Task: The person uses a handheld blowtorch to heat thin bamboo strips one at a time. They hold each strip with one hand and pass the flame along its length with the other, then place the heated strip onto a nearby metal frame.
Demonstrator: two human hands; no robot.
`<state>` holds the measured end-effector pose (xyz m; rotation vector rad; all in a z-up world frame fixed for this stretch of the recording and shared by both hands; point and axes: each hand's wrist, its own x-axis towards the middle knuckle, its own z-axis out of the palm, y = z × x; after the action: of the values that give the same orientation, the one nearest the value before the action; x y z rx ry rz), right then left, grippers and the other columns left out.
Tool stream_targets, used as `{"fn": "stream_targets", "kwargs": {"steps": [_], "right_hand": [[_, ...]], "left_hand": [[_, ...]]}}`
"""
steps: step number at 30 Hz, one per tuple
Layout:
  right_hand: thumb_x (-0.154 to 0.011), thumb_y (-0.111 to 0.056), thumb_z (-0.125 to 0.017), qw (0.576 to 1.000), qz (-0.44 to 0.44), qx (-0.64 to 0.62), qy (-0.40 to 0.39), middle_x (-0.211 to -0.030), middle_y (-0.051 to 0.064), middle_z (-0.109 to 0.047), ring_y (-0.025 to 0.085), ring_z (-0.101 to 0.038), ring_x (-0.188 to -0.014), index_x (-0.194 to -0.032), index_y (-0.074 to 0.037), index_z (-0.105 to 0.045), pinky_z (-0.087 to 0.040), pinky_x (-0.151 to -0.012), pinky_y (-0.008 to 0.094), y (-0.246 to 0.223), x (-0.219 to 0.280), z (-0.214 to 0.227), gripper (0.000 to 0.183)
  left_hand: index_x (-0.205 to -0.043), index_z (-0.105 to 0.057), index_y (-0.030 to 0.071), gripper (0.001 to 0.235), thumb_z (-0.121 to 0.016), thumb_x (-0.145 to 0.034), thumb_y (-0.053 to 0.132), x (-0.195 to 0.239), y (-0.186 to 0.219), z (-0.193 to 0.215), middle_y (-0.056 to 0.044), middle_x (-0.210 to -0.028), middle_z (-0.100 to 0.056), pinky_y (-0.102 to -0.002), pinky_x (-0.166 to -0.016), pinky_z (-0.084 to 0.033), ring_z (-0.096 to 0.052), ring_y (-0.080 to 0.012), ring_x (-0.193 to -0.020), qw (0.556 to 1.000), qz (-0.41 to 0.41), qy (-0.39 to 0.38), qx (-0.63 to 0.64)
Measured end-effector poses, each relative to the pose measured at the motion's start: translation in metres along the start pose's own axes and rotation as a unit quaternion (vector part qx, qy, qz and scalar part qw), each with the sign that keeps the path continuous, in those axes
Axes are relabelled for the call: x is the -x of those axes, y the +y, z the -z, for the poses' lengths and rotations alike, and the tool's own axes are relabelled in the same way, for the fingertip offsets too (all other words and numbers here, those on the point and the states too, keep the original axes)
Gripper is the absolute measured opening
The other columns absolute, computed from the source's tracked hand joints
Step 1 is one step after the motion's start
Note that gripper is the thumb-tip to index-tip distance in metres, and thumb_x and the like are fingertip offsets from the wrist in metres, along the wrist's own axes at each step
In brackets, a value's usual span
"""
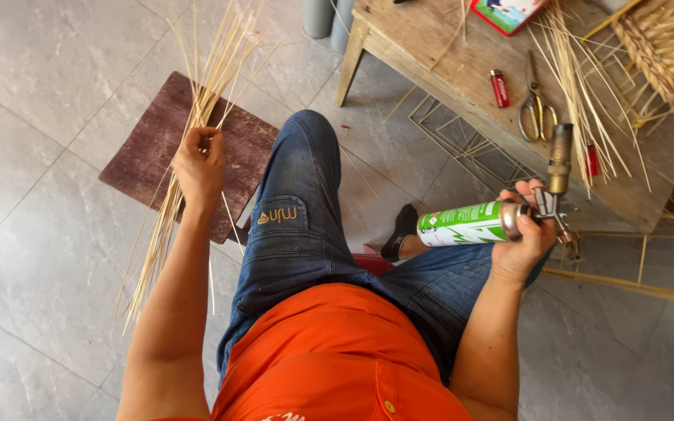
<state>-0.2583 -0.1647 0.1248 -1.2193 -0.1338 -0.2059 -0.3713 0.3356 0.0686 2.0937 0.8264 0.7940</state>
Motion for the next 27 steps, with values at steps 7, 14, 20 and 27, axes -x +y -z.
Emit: {"fn": "stream_targets", "kwargs": {"steps": [7,14,20,27], "right_hand": [[-0.082,-0.016,-0.064,0.998,-0.034,-0.014,-0.054,-0.129,0.020,-0.066,0.030,-0.069,-0.109,-0.140,0.007,-0.056,-0.057,-0.103,0.045,0.001,0.023,-0.016,0.063],[-0.080,-0.014,-0.064,0.981,-0.104,-0.028,-0.159,-0.131,0.023,-0.065,0.032,-0.068,-0.116,-0.142,0.009,-0.053,-0.055,-0.106,0.043,-0.008,0.038,-0.047,0.068],[-0.081,-0.012,-0.064,0.970,-0.120,0.001,-0.212,-0.133,0.025,-0.065,0.031,-0.068,-0.118,-0.144,0.010,-0.052,-0.054,-0.106,0.042,-0.025,0.041,-0.053,0.068],[-0.082,-0.011,-0.065,0.977,-0.074,0.025,-0.198,-0.131,0.026,-0.067,0.032,-0.070,-0.114,-0.141,0.011,-0.054,-0.058,-0.102,0.043,-0.035,0.024,-0.046,0.064]], "left_hand": [[-0.108,-0.074,0.005,0.011,-0.071,-0.102,0.013,0.040,0.052,0.029,-0.004,-0.084,-0.074,-0.021,-0.062,-0.052,-0.069,-0.0060,-0.074,0.984,0.016,-0.113,0.138],[-0.108,-0.074,0.002,0.011,-0.073,-0.099,0.009,0.060,0.112,0.044,-0.003,-0.084,-0.074,-0.020,-0.063,-0.052,-0.068,-0.0048,-0.074,0.969,-0.049,-0.176,0.166],[-0.104,-0.076,0.003,0.010,-0.076,-0.094,0.006,0.062,0.140,0.051,-0.004,-0.079,-0.072,-0.022,-0.053,-0.046,-0.058,-0.0045,-0.060,0.970,-0.092,-0.192,0.118],[-0.102,-0.076,0.004,0.009,-0.077,-0.093,0.005,0.064,0.146,0.056,-0.004,-0.083,-0.071,-0.023,-0.050,-0.042,-0.053,-0.0037,-0.057,0.963,-0.151,-0.193,0.110]]}}
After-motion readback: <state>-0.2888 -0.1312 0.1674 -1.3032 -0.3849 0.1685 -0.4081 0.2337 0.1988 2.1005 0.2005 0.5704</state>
